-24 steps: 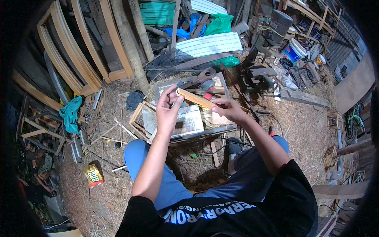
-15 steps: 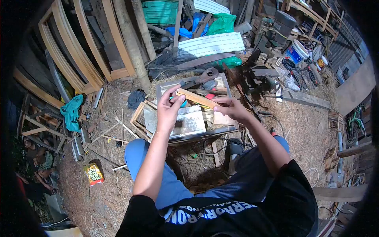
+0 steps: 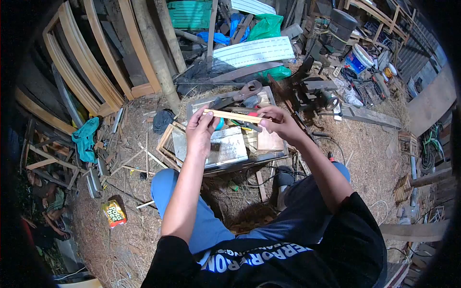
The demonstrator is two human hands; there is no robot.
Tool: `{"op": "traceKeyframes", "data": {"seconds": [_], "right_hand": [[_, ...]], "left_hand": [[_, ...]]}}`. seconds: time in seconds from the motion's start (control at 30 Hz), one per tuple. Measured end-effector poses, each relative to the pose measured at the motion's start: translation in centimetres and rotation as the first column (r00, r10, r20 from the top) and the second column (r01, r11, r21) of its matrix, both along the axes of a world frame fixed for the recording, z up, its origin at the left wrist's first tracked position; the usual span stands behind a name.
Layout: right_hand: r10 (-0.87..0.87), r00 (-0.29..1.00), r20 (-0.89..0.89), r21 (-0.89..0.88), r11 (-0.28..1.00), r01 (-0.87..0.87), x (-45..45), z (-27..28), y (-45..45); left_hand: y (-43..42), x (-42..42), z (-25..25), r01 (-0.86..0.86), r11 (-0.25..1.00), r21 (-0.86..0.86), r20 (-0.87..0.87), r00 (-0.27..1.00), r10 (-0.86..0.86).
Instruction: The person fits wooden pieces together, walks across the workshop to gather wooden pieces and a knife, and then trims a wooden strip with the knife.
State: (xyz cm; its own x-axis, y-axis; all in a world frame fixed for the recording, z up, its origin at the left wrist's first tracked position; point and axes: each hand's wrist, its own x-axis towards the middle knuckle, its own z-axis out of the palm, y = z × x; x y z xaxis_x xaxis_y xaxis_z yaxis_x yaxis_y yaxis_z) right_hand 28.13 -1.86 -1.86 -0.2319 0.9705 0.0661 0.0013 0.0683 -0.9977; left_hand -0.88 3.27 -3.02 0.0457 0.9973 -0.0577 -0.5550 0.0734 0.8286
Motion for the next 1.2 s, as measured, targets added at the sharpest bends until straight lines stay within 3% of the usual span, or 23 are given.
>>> {"op": "traceKeyframes", "data": {"seconds": [0.07,0.17,0.2,0.3,0.7,1.2], "right_hand": [[-0.003,0.997,-0.081,-0.042,0.999,-0.001,0.4,0.2,0.2],[0.11,0.859,-0.499,-0.103,0.977,-0.185,1.0,0.2,0.6],[0.115,0.829,-0.548,-0.108,0.973,-0.206,0.9,0.5,0.6],[0.009,0.817,-0.576,-0.198,0.968,-0.151,0.6,1.1,0.3],[0.002,0.813,-0.583,-0.176,0.976,-0.13,0.8,0.0,1.6],[-0.116,0.732,-0.671,-0.288,0.951,-0.113,0.4,-1.1,1.7]], "left_hand": [[0.2,-0.2,-0.2,0.007,0.999,-0.048,0.071,0.997,-0.003],[0.8,-0.6,-1.0,0.002,0.992,-0.125,0.157,0.987,0.018],[0.8,-0.6,-0.9,0.008,0.99,-0.141,0.16,0.987,0.015],[0.7,-0.5,-0.6,0.002,0.985,-0.173,0.151,0.988,0.025],[1.0,-0.3,-0.6,-0.019,0.994,-0.103,0.135,0.99,0.033],[0.4,-0.2,0.4,0.003,0.997,-0.075,0.123,0.992,0.006]]}}
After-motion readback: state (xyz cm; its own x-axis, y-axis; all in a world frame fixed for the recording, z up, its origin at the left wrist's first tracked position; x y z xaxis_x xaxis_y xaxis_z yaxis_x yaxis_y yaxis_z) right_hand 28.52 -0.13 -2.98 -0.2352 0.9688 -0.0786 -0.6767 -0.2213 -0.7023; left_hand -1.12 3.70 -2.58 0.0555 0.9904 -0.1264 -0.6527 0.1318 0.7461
